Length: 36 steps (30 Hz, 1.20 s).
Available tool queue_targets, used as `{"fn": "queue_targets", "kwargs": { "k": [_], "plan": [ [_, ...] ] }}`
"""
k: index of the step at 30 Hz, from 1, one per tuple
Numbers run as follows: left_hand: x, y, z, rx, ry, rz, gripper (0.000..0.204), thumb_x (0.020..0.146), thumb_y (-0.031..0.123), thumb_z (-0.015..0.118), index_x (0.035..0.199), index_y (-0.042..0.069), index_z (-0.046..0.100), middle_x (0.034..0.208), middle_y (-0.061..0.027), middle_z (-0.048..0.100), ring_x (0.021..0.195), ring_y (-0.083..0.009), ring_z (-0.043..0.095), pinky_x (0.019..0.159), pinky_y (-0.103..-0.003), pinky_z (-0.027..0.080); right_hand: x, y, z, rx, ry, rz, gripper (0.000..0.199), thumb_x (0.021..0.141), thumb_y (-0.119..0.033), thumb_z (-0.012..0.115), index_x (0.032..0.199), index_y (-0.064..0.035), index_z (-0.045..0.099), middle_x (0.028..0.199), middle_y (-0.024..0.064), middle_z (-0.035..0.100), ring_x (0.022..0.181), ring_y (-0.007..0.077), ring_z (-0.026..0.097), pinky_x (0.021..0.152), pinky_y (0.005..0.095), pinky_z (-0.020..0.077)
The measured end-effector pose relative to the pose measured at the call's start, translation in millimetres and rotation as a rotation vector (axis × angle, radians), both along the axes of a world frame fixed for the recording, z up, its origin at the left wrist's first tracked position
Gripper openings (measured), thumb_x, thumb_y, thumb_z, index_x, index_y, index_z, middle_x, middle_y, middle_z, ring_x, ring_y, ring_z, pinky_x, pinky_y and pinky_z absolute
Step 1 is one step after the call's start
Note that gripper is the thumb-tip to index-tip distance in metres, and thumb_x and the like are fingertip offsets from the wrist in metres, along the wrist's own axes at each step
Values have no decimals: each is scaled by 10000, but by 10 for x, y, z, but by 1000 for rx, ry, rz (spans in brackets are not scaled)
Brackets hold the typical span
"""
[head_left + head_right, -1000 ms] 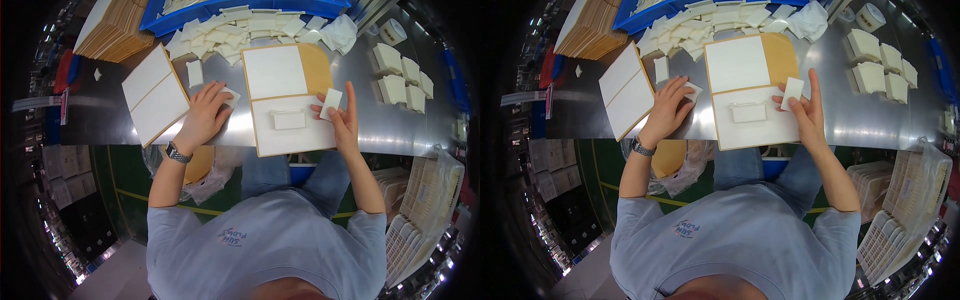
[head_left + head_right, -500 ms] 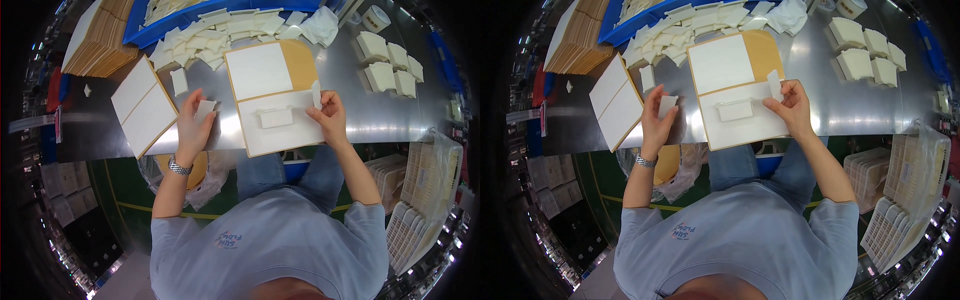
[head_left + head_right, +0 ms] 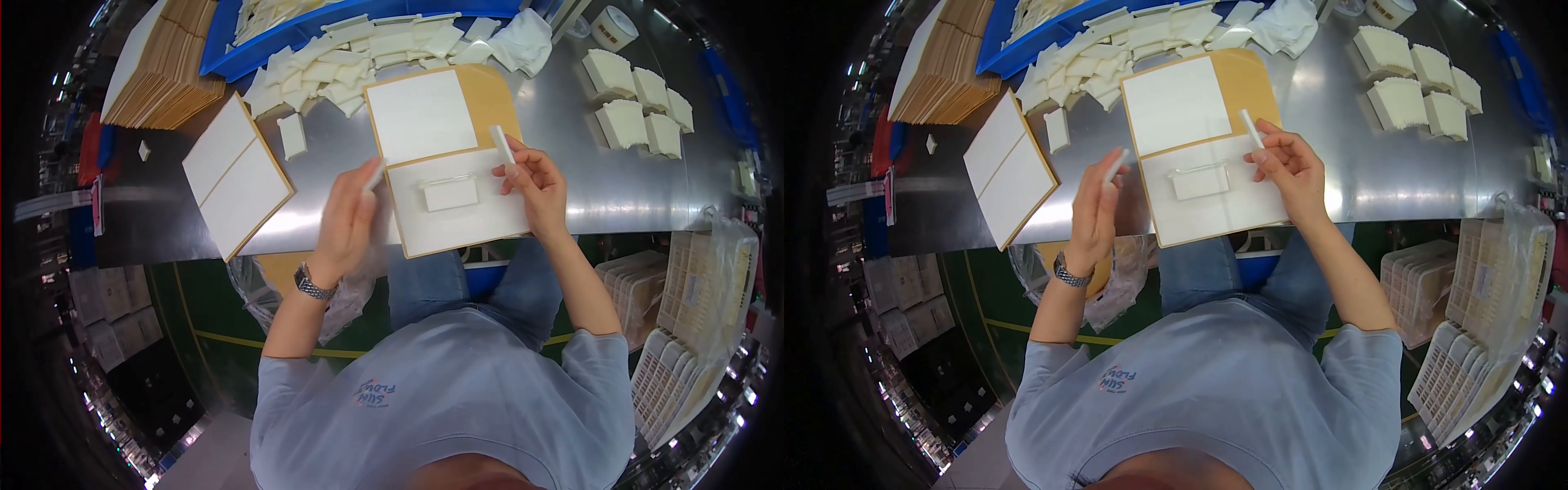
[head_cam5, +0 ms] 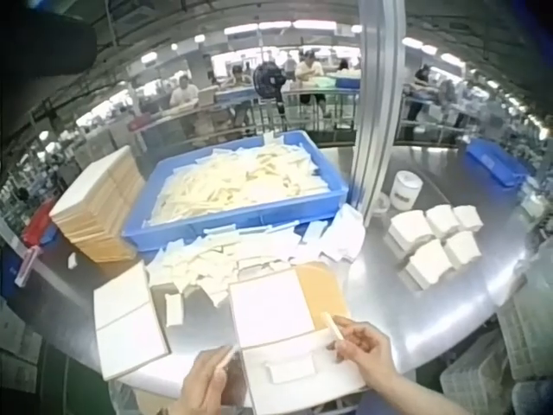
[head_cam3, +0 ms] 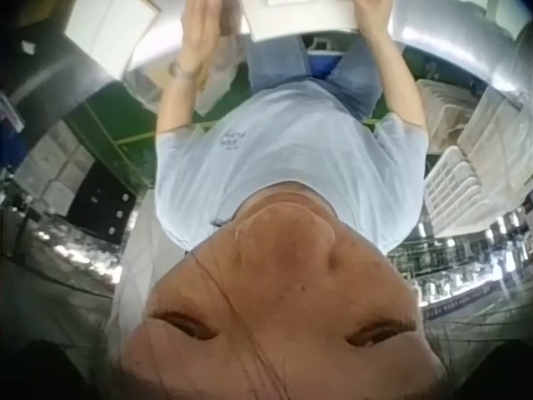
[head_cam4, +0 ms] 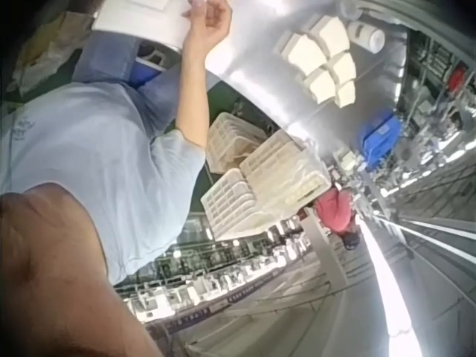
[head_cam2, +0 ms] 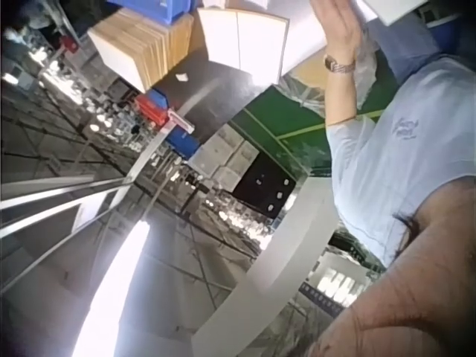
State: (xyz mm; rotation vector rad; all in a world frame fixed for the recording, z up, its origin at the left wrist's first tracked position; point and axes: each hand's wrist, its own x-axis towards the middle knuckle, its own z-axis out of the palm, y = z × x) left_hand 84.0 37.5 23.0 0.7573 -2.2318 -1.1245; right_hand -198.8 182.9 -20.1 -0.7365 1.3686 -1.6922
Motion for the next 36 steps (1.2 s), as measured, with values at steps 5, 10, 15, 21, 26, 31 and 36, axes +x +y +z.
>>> {"fn": "queue_targets", "kwargs": {
  "k": [5, 10, 15, 21, 26, 31, 36],
  "plan": [
    [-402, 247, 3, -275, 63, -171, 412, 849, 80, 730, 1259, 88, 684, 1266, -123, 626, 1100, -304, 574, 981, -422, 442, -4, 7, -48, -53, 30, -30, 185, 951, -8, 653, 1135, 9, 640, 1391, 186, 568, 981, 210, 685, 801, 331, 577],
    [-604, 286, -54, -365, 19, -171, 420, 797, 115, 781, 1208, 110, 699, 1242, -56, 676, 1099, -255, 584, 976, -401, 414, -1, 16, -34, -39, 25, -39, 185, 944, -8, 669, 1126, 21, 668, 1297, 136, 598, 970, 191, 655, 840, 341, 576],
    [-699, 262, -101, -387, -35, -212, 413, 794, 142, 791, 1195, 116, 697, 1245, -37, 679, 1116, -236, 588, 1008, -407, 391, -25, 33, -24, -31, 65, -24, 188, 943, -18, 675, 1127, 21, 673, 1265, 121, 600, 983, 189, 645, 857, 340, 569],
    [-577, 275, -151, -139, 52, -152, 564, 781, 88, 828, 1308, 77, 625, 1268, -107, 666, 1187, -290, 595, 1033, -401, 457, -14, 36, -5, -42, 49, 4, 291, 932, -21, 688, 1215, 13, 629, 1263, 114, 623, 1039, 185, 624, 931, 325, 522],
    [-453, 270, -255, 9, 45, -130, 685, 809, 64, 810, 1422, 78, 504, 1277, -122, 661, 1209, -246, 623, 1018, -362, 496, 93, 86, 136, -1, 455, 84, 474, 860, -6, 738, 1300, -8, 562, 1260, 115, 650, 1121, 206, 587, 992, 339, 486],
    [-428, 264, -307, 63, 58, -127, 709, 820, 44, 795, 1449, 82, 470, 1270, -121, 670, 1208, -231, 631, 1014, -357, 498, 234, 37, 281, -126, 842, 206, 510, 779, -10, 775, 1252, -35, 585, 1187, 77, 669, 1133, 244, 556, 981, 360, 512],
    [-426, 264, -318, 75, 58, -129, 712, 825, 37, 785, 1458, 83, 460, 1272, -124, 670, 1207, -230, 635, 1009, -353, 505, 261, -19, 277, -153, 903, 240, 508, 773, -18, 781, 1246, -40, 597, 1177, 85, 669, 1106, 254, 562, 947, 346, 535]
  ]
}}
